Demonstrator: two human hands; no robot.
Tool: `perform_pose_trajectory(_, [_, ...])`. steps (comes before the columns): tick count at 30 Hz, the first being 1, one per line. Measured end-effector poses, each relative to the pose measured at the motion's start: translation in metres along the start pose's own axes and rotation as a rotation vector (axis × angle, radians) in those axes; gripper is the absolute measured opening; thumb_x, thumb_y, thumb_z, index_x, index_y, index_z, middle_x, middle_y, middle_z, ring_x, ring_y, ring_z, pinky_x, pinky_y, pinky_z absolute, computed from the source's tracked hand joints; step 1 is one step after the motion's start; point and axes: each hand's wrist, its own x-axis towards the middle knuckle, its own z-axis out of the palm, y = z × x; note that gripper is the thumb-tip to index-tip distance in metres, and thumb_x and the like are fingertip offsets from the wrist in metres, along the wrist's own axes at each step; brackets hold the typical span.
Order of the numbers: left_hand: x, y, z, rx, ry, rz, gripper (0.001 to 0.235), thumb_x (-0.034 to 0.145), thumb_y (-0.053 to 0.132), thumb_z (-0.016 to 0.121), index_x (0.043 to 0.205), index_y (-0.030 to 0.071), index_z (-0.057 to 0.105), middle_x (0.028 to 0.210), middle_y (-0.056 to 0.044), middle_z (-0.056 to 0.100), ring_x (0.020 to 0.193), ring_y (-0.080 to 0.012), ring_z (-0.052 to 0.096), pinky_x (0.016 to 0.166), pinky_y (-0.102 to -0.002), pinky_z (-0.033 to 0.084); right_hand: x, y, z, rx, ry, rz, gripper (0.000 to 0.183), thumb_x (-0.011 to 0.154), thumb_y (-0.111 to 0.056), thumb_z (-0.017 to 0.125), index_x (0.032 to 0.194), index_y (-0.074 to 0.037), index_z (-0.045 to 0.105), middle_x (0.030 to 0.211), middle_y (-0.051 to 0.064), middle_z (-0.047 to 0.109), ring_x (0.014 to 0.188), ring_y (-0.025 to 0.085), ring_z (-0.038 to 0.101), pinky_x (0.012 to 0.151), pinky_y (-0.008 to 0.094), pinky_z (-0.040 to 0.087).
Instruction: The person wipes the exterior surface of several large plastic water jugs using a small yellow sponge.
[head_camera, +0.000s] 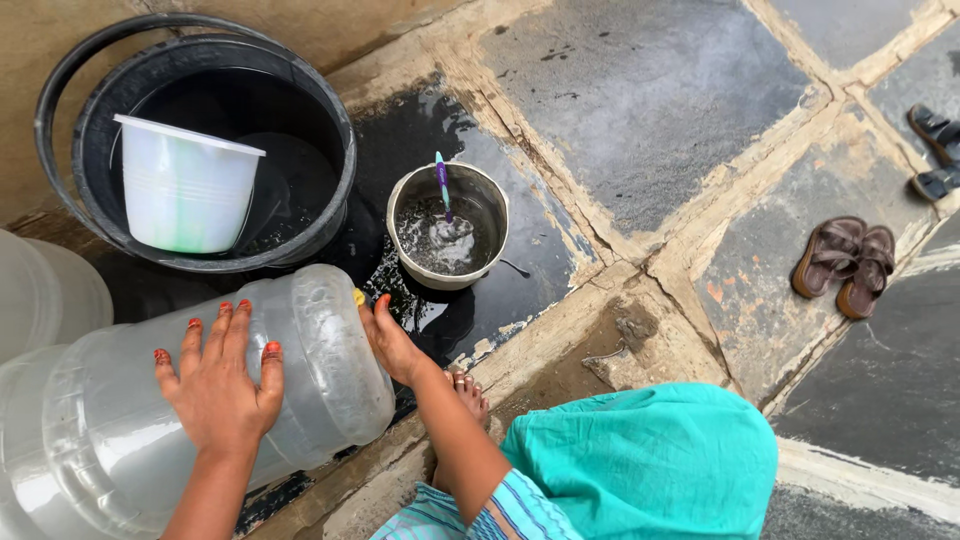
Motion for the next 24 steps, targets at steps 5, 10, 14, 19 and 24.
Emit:
perform_pose_trajectory(5, [0.001, 0.0, 0.001, -0.003, 0.008, -0.031, 0.061, 0.096, 0.044, 0.048, 0.152, 0.02, 0.056, 0.155, -0.005, 0.056, 0.147, -0.0333, 0.044, 0.123, -0.063, 0.017, -0.028, 0.008, -0.002, -0.294, 0.079, 0.242, 0.107, 0.081, -0.085, 0.002, 0.166, -0.02, 0.002, 0.173, 0.007, 0.004, 0.158, 0.026, 0.005, 0.126, 0.05, 0.007])
perform_pose_trajectory(10, [0.003, 0.002, 0.0, 0.007, 0.01, -0.042, 0.062, 0.094, 0.043, 0.049, 0.15, 0.019, 0.055, 0.155, -0.005, 0.055, 0.145, -0.0329, 0.044, 0.122, -0.061, 0.018, -0.046, 0.032, -0.008, -0.256, 0.12, 0.127, 0.102, 0.085, -0.083, 0.004, 0.164, -0.02, 0.007, 0.173, 0.008, 0.013, 0.157, 0.024, 0.01, 0.124, 0.045, 0.005])
perform_pose_trajectory(14, [0.006, 0.006, -0.005, 0.009, -0.007, -0.063, 0.062, 0.091, 0.042, 0.051, 0.148, 0.02, 0.055, 0.153, -0.004, 0.055, 0.143, -0.0327, 0.044, 0.12, -0.061, 0.019, -0.059, 0.032, 0.007, -0.029, 0.106, -0.076, 0.095, 0.098, -0.077, 0.009, 0.164, -0.009, 0.017, 0.173, 0.015, 0.02, 0.157, 0.028, 0.02, 0.126, 0.042, 0.014])
perform_pose_trajectory(19, [0.011, 0.008, -0.009, -0.001, -0.047, -0.097, 0.062, 0.089, 0.043, 0.051, 0.147, 0.02, 0.055, 0.151, -0.005, 0.055, 0.142, -0.0329, 0.045, 0.117, -0.063, 0.021, -0.039, -0.016, 0.034, -0.082, 0.21, -0.284, 0.091, 0.098, -0.073, 0.014, 0.162, -0.008, 0.023, 0.169, 0.012, 0.027, 0.155, 0.025, 0.026, 0.125, 0.038, 0.018])
perform_pose_trajectory(24, [0.012, 0.009, -0.014, 0.0, -0.032, -0.081, 0.061, 0.091, 0.044, 0.05, 0.147, 0.02, 0.054, 0.151, -0.005, 0.055, 0.141, -0.0333, 0.045, 0.117, -0.063, 0.021, 0.062, -0.075, 0.027, -0.631, 0.219, -0.14, 0.073, 0.106, -0.06, 0.029, 0.153, -0.006, 0.042, 0.158, 0.016, 0.045, 0.147, 0.027, 0.04, 0.122, 0.037, 0.027])
